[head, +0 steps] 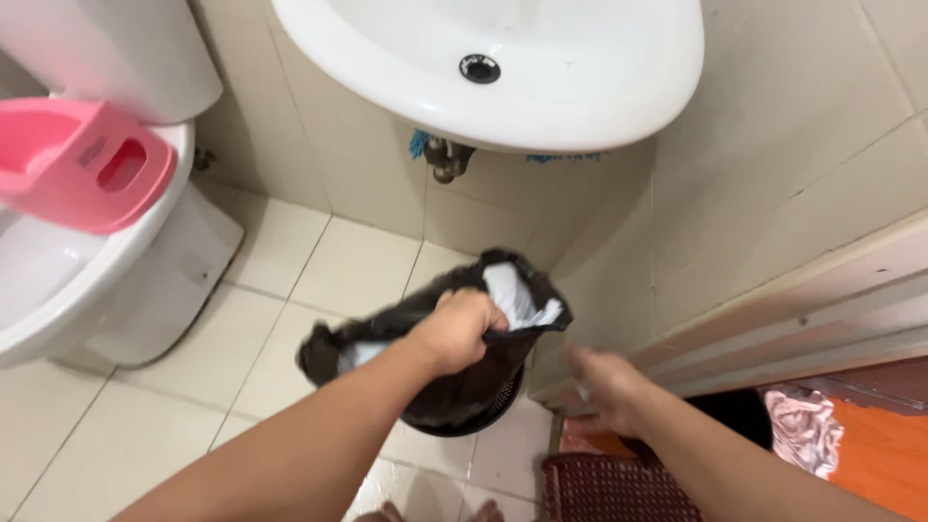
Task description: The person ties a white plastic bag, places it into a black garbage bin, then ties the black garbage bag. The person then picks up a roll of tape and wraps it around the tied black bag.
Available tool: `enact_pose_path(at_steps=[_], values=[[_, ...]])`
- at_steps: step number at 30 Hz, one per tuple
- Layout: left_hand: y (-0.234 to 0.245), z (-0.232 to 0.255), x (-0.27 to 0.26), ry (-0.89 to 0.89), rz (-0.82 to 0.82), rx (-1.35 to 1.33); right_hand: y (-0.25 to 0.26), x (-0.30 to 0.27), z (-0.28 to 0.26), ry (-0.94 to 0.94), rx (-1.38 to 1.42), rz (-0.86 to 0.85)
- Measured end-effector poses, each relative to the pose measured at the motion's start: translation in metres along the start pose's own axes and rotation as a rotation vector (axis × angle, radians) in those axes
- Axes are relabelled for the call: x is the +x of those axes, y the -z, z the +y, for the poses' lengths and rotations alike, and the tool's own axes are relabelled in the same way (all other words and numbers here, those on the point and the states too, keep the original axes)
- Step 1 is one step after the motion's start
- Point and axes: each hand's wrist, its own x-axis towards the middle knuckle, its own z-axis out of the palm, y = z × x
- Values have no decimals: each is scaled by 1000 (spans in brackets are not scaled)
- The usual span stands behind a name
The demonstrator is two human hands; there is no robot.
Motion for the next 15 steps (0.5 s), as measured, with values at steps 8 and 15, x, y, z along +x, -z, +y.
enact_pose_path(at_steps=[8, 15], values=[[86, 58, -15, -173, -18, 27, 12, -44, -59, 611, -262, 315], [156, 70, -77, -69, 112, 36, -9, -203, -112, 925, -557, 391]])
